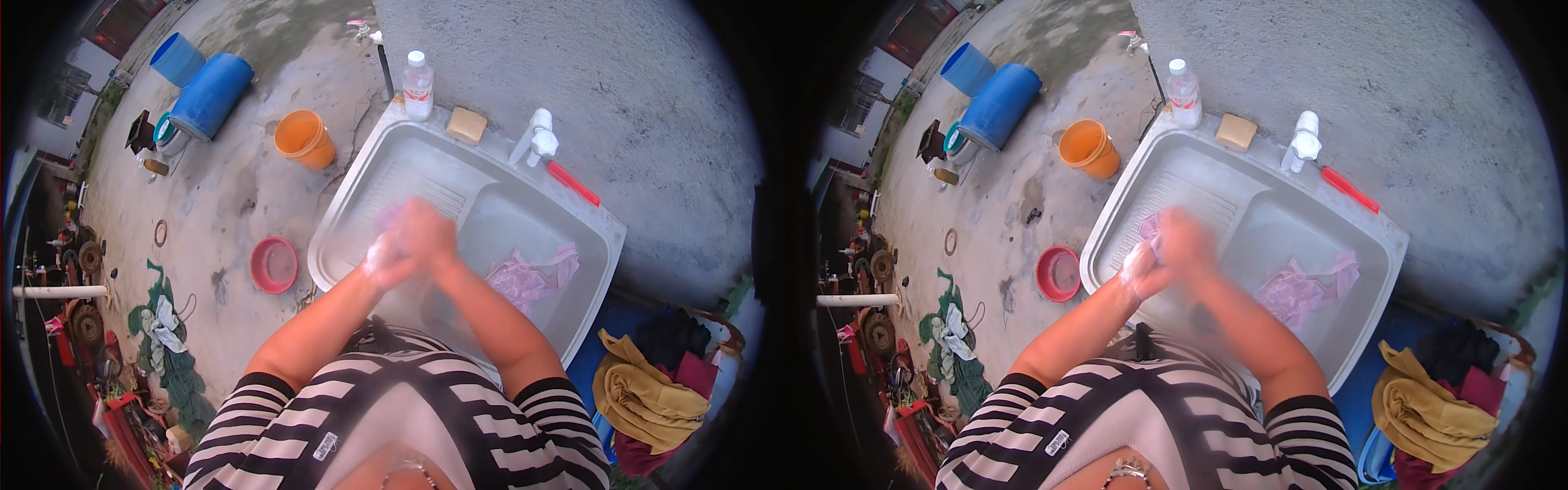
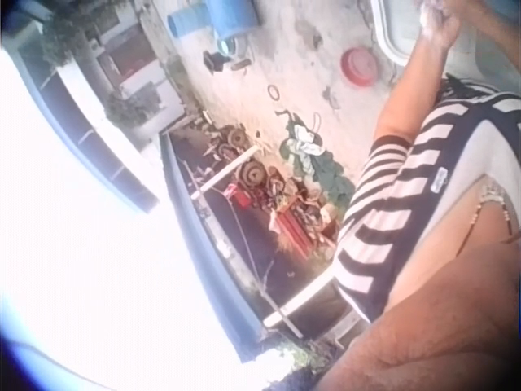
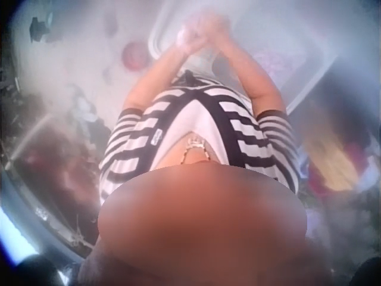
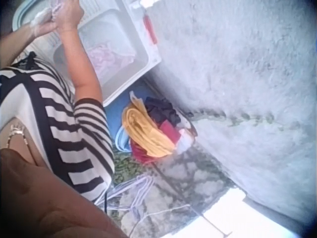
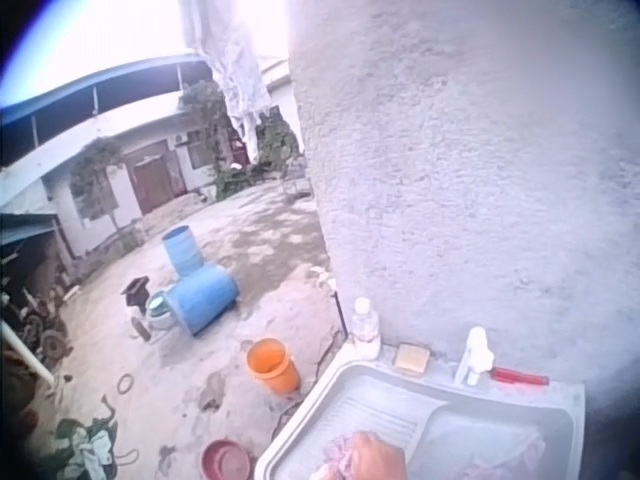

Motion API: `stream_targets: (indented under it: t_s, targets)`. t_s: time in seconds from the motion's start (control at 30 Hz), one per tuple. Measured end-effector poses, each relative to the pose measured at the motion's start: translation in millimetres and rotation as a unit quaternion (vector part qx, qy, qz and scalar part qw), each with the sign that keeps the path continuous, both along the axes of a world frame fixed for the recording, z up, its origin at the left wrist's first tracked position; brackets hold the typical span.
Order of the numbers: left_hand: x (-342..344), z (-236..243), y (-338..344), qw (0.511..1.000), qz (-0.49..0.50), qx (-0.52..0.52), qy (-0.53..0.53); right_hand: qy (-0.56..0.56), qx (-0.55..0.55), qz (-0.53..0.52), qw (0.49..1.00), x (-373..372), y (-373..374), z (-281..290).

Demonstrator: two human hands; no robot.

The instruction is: The person takes clothes off a clothesline, carries them to an outdoor sink basin, and washes them by hand with soap and water.

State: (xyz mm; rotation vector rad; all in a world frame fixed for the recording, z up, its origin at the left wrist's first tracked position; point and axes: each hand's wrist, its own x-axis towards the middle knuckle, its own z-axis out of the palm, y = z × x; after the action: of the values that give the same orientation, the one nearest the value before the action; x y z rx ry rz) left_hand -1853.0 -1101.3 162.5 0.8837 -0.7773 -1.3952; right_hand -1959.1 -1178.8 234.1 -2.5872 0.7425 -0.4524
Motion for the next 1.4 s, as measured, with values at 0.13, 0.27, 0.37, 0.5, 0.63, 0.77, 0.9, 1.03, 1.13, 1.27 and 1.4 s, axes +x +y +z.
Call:
stream_targets:
  t_s: [0.13, 0.27, 0.37, 0.5, 0.63, 0.77, 0.9, 1.03, 1.13, 1.27, 1.4]
  targets:
    - [-28.6, 62.4, -18.0, 0.944, 0.063, 0.235, 0.222, 0.012, 0.225, -0.203, 0.953, 1.6, -26.7, 2.6]
    - [-14.5, -3.5, -10.1, 0.964, -0.004, 0.135, 0.227, -0.174, -0.115, -0.051, 0.977, -11.1, 31.3, 30.2]
    - [-42.8, 30.5, -9.7, 0.944, -0.037, 0.243, 0.219, -0.085, 0.130, -0.159, 0.975, -41.6, -4.1, -13.0]
    - [-84.0, 81.7, -7.9, 0.906, -0.091, 0.271, 0.312, -0.128, 0.242, -0.198, 0.941, -109.6, -50.7, -41.1]
    - [-102.7, 47.6, -21.8, 0.852, -0.066, 0.395, 0.337, -0.157, 0.419, -0.258, 0.856, -156.1, -90.3, -89.2]
    - [-107.6, -70.4, -18.5, 0.849, -0.111, 0.444, 0.265, -0.033, 0.201, -0.265, 0.942, -207.5, -128.3, -196.8]
    - [-112.6, -80.8, -28.2, 0.811, -0.067, 0.522, 0.255, -0.043, 0.156, -0.369, 0.915, -201.1, -131.0, -246.8]
    - [-107.2, -102.9, -22.3, 0.830, -0.078, 0.516, 0.196, 0.185, -0.009, -0.286, 0.940, -159.2, -80.6, -237.3]
    - [-109.1, -103.8, -22.2, 0.841, -0.096, 0.507, 0.161, 0.199, 0.058, -0.202, 0.957, -172.3, -59.8, -232.7]
    - [-107.9, -101.8, -25.9, 0.824, -0.108, 0.526, 0.179, 0.126, 0.106, -0.200, 0.966, -212.1, -80.2, -253.3]
    - [-118.1, -73.3, -44.1, 0.783, -0.100, 0.597, 0.144, -0.114, 0.076, -0.406, 0.904, -198.8, -111.5, -231.1]
